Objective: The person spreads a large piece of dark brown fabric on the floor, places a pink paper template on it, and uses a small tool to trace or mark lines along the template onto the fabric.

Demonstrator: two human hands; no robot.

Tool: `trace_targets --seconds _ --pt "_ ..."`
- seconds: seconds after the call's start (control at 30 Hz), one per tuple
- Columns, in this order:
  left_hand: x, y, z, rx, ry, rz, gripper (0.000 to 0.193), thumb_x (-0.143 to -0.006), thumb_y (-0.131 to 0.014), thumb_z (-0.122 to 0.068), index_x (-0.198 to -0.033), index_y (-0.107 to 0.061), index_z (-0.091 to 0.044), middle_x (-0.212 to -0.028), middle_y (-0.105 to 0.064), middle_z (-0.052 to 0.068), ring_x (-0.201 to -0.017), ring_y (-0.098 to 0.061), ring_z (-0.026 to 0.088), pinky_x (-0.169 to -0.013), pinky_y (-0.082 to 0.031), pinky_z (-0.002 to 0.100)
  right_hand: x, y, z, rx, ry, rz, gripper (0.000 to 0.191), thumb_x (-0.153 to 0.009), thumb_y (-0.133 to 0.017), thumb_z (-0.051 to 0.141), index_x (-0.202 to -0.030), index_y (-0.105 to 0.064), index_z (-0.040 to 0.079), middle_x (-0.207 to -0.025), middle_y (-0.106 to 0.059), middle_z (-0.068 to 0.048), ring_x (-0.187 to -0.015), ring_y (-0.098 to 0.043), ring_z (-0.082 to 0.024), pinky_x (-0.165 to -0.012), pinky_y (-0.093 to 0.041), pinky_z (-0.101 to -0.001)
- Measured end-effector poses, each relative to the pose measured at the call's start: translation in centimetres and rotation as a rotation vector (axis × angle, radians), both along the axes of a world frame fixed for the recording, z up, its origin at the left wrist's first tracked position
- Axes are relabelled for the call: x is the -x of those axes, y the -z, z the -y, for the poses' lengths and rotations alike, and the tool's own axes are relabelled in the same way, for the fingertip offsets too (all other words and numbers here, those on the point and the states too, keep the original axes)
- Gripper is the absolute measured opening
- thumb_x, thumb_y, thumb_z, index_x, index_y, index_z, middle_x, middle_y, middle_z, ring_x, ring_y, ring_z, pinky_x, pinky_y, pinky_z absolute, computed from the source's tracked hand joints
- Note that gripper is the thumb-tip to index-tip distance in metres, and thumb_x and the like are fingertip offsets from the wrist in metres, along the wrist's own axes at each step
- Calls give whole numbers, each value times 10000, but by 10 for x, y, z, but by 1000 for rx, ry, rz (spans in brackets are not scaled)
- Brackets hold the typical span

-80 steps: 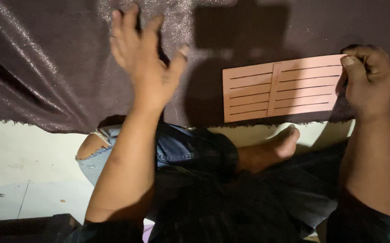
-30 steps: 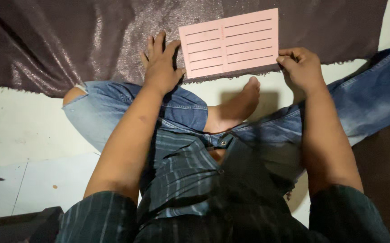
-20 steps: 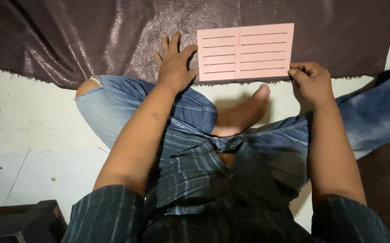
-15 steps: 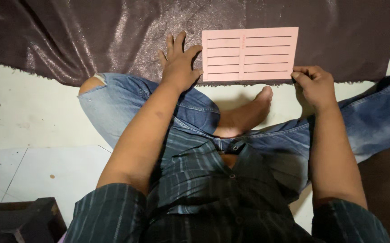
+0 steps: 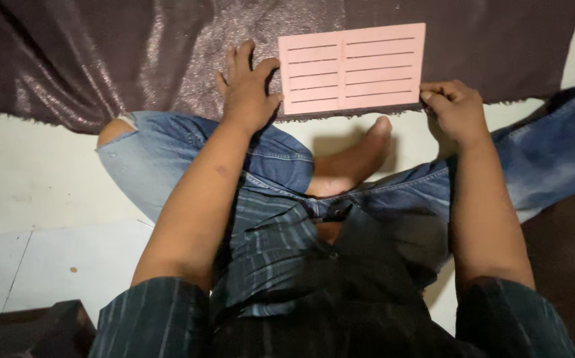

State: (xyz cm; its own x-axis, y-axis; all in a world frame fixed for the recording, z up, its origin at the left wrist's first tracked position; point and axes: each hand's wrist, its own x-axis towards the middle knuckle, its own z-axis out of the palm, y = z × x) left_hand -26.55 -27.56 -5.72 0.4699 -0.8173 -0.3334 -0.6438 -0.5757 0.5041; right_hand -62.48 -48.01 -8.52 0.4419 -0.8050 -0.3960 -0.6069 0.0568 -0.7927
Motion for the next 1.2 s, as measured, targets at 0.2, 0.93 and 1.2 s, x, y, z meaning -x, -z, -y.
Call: trace_targets --seconds 0.2,0.93,1.2 --pt "3 6 1 32 0 -14 554 -795 -857 -234 -1309 -655 -287 -1646 -245 137 -1544 -91 420 -1157 -71 759 4 -3 4 7 -26 -6 206 -982 -700 127 -1143 -772 22 -1043 -653 -20 -863 -646 -109 -753 -528 -266" --pt "3 -5 5 -33 -3 -3 635 -718 -895 -280 -1298 -636 -280 -1653 -228 117 -1544 -89 422 -1168 -81 751 2 0 5 114 -113 -76 221 -956 -747 148 -1131 -779 17 -1005 -671 -77 -909 -662 -150 -799 -535 -279" --pt "0 -13 4 -60 -2 -28 645 -732 -888 -275 -1318 -619 -279 -1650 -203 107 -1551 -61 398 -1193 -49 715 -16 -21 -4 -90 72 -78 222 -951 -738 134 -1138 -752 16 -981 -733 -30 -845 -652 -90 -750 -527 -240"
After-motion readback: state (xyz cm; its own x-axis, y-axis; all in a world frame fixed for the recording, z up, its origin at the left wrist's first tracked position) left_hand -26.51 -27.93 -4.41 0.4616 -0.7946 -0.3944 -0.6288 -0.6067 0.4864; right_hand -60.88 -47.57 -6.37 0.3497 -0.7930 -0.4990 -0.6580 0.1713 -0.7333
